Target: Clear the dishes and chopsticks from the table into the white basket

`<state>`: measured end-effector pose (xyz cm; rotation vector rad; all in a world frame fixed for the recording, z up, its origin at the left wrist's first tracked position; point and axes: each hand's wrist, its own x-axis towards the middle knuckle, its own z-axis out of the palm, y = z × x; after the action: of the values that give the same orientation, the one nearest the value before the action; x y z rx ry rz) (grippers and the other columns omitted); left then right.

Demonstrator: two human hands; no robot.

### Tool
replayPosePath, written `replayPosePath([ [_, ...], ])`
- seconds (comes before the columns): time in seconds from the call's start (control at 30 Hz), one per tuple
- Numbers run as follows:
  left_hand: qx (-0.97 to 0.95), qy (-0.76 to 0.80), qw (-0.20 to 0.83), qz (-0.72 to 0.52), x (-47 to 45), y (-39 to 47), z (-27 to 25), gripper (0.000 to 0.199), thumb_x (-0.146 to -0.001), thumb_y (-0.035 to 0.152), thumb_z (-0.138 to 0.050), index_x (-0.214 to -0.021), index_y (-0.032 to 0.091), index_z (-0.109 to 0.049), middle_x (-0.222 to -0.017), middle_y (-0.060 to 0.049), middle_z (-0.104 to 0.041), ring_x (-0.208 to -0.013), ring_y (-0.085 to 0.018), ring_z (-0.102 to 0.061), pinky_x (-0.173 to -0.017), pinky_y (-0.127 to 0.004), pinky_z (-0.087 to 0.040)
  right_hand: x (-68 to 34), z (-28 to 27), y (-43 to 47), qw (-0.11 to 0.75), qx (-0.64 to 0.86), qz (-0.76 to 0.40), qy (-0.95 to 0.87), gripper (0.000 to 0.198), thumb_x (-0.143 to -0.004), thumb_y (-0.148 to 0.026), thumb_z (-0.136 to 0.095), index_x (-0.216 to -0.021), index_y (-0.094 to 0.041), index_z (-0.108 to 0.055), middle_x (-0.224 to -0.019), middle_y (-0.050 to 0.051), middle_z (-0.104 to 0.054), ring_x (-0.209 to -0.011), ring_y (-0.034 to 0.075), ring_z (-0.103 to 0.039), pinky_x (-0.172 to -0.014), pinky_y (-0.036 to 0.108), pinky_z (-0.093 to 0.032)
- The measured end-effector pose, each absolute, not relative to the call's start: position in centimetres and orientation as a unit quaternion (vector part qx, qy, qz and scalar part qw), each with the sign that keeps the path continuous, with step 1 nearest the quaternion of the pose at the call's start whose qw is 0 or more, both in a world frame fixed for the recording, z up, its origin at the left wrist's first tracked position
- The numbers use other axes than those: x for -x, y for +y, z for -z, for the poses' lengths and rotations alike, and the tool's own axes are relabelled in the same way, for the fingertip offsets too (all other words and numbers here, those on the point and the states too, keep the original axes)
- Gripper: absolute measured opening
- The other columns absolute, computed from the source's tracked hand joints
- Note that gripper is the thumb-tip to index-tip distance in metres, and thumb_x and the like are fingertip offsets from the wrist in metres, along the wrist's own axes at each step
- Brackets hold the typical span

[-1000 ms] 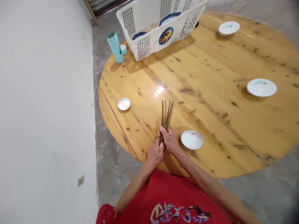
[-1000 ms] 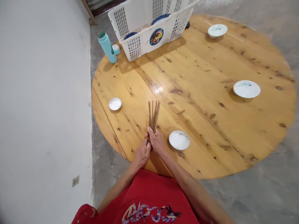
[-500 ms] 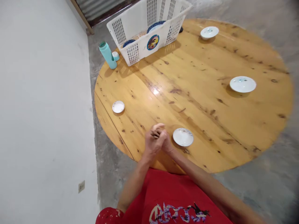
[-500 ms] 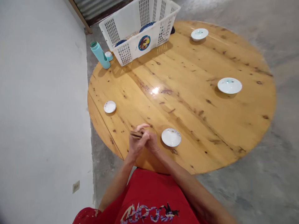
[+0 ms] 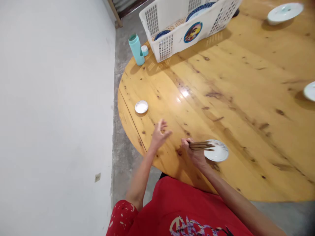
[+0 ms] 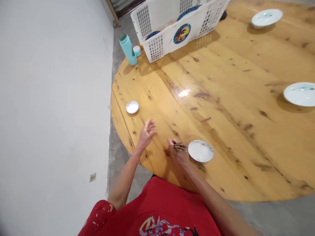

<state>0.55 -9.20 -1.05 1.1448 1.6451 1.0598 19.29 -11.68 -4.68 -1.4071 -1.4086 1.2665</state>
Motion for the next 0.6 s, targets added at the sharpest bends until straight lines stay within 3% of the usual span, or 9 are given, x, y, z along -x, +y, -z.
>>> replayPosePath([
  [0.13, -0.190, 0.802, 0.341, -0.452, 7.1, -5.0, 2.6, 0.046, -0.098, 0.048, -0.059, -0.127, 0.012, -0.058, -0.097, -0.011, -0.073, -0.086, -0.018, -0.074, -0.074, -0.027, -0.057, -21.0, 3.9, -13.1, 0.369, 0.566, -0.481, -0.558, 0.053, -0.092, -0.065, -0.055, -0.061, -0.022, -0.056, -0.060, 0.001, -0.056, -0.058, 0.015, -0.052, -0.059, 0.030, -0.042],
  [0.3, -0.170, 0.803, 0.349, -0.451, 11.6, -1.0, 2.4, 0.031, -0.101, 0.036, -0.053, -0.089, 0.010, -0.064, -0.070, -0.007, -0.069, -0.063, -0.015, -0.072, -0.064, -0.025, -0.057, -23.7, 2.5, -16.1, 0.384, 0.609, -0.477, -0.505, 0.050, -0.093, -0.061, -0.060, -0.061, -0.022, -0.057, -0.056, 0.000, -0.055, -0.053, 0.014, -0.054, -0.054, 0.028, -0.042],
  [0.47, -0.159, 0.809, 0.318, -0.469, 12.8, 1.0, 3.4, 0.015, -0.096, 0.017, -0.048, -0.089, 0.012, -0.060, -0.061, -0.001, -0.066, -0.061, -0.013, -0.073, -0.060, -0.019, -0.057, -26.8, 1.4, -17.7, 0.464, 0.669, -0.463, -0.350, 0.049, -0.086, -0.061, -0.071, -0.063, -0.021, -0.057, -0.045, -0.004, -0.045, -0.041, 0.011, -0.043, -0.044, 0.027, -0.040],
  [0.6, -0.219, 0.803, 0.325, -0.448, 11.6, 0.9, 3.9, 0.014, -0.089, 0.011, -0.044, -0.081, 0.015, -0.055, -0.059, 0.001, -0.063, -0.056, -0.011, -0.069, -0.054, -0.016, -0.054, -29.4, 1.8, -17.9, 0.525, 0.697, -0.452, -0.184, 0.049, -0.072, -0.063, -0.083, -0.069, -0.021, -0.056, -0.046, -0.008, -0.042, -0.036, 0.008, -0.035, -0.036, 0.024, -0.035],
])
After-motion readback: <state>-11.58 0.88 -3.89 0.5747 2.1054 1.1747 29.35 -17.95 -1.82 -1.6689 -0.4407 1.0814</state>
